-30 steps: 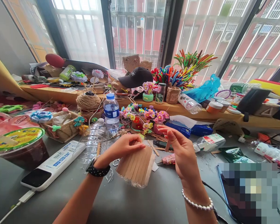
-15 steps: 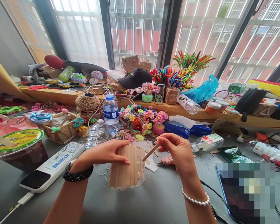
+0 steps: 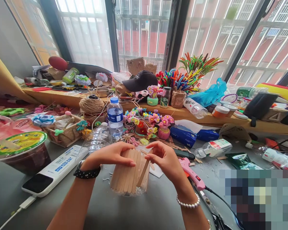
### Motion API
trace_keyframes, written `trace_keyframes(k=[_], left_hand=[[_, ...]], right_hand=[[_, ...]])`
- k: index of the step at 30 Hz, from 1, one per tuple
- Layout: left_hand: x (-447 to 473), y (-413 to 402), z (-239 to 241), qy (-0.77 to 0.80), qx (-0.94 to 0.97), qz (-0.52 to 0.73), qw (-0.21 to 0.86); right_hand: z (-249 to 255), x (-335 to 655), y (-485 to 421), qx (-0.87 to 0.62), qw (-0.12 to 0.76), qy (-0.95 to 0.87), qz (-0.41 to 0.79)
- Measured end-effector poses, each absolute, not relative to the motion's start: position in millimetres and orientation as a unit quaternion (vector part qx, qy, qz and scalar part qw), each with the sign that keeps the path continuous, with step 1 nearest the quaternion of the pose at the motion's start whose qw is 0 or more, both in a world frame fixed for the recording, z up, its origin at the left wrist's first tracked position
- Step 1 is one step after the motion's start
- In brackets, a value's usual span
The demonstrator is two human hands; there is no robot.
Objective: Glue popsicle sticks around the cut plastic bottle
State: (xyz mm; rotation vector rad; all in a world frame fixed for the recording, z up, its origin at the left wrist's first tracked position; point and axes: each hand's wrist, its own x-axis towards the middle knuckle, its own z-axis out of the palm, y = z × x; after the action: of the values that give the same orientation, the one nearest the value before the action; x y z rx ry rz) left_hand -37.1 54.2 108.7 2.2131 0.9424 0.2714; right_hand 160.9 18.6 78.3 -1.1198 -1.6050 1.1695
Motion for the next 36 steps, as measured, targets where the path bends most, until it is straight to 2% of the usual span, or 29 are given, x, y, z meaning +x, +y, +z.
trace_keyframes(k=[8,22,31,36], left_hand=[[-35.8,59.9,101.0,0.360,0.854,0.131,0.353],[-33.1,53.2,106.9,0.344,0.878,0.151,0.296],[-32.9,52.0,103.1,0.362,0.847,0.162,0.353],[-30.8,54.0,99.7,0.358,0.842,0.182,0.360]], right_hand=[[66.0,150.3,22.0,-0.457,0.448,-0.653,0.405],[59.0,138.5,21.9,-0.471,0.483,-0.612,0.413],[54.5,138.0,22.8,-0.488,0.482,-0.606,0.403],[52.5,138.6,23.5,-0.472,0.487,-0.587,0.443]])
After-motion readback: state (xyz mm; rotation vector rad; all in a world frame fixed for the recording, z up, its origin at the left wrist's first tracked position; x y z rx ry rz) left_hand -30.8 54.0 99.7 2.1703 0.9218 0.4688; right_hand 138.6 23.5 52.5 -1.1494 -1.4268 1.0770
